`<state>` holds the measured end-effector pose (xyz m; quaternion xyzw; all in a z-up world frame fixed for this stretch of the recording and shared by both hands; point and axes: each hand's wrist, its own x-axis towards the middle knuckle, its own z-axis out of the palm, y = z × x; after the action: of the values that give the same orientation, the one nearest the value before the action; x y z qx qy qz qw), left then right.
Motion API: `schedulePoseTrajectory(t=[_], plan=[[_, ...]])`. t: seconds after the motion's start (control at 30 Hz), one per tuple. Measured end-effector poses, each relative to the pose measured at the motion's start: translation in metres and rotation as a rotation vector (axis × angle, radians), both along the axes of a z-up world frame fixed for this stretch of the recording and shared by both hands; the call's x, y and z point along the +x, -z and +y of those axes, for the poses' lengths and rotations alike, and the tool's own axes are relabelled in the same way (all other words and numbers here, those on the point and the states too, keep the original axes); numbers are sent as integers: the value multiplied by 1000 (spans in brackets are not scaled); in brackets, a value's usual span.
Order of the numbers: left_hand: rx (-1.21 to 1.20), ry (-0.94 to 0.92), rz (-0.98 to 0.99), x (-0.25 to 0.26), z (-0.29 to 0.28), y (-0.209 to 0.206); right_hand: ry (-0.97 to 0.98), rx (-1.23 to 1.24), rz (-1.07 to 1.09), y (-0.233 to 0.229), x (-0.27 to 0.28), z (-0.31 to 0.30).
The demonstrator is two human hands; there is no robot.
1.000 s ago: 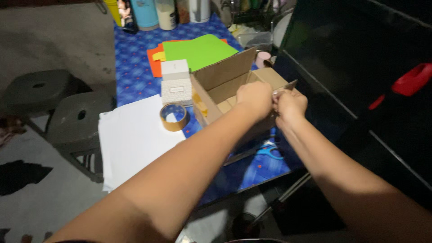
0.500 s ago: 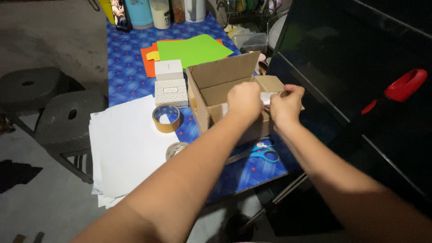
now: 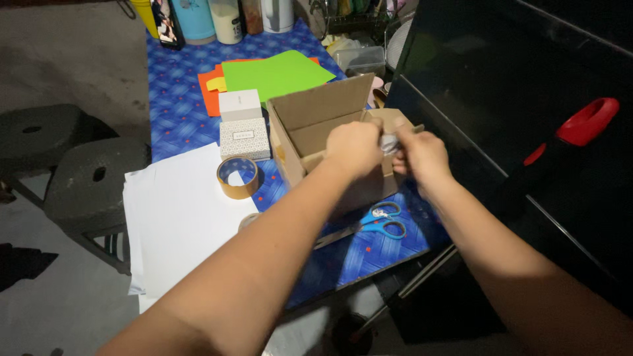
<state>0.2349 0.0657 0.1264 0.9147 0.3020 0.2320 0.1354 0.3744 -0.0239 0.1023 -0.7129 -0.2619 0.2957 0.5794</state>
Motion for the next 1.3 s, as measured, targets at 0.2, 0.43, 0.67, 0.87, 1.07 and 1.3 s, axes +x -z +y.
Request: schedulePoseTrajectory(t=[0.2,0.43,0.67,0.87,1.07,1.3], plan=[[-33,-1,-36,-3,6,2,-115,49,54,21,16,8],[80,-114,2,3,15,9,-321,129,-440,42,42,-2],[139,-99,25,5,17,15,-290,35,23,11,35,-11],[185,-63,35,12,6,16,-188,285,330,1,6,-23],[262,234,-68,39,-8,14,-99,81,-149,-5,-9,-20],[163,32,-38,55,10,27,-157,137,105,-13,-27,-37]])
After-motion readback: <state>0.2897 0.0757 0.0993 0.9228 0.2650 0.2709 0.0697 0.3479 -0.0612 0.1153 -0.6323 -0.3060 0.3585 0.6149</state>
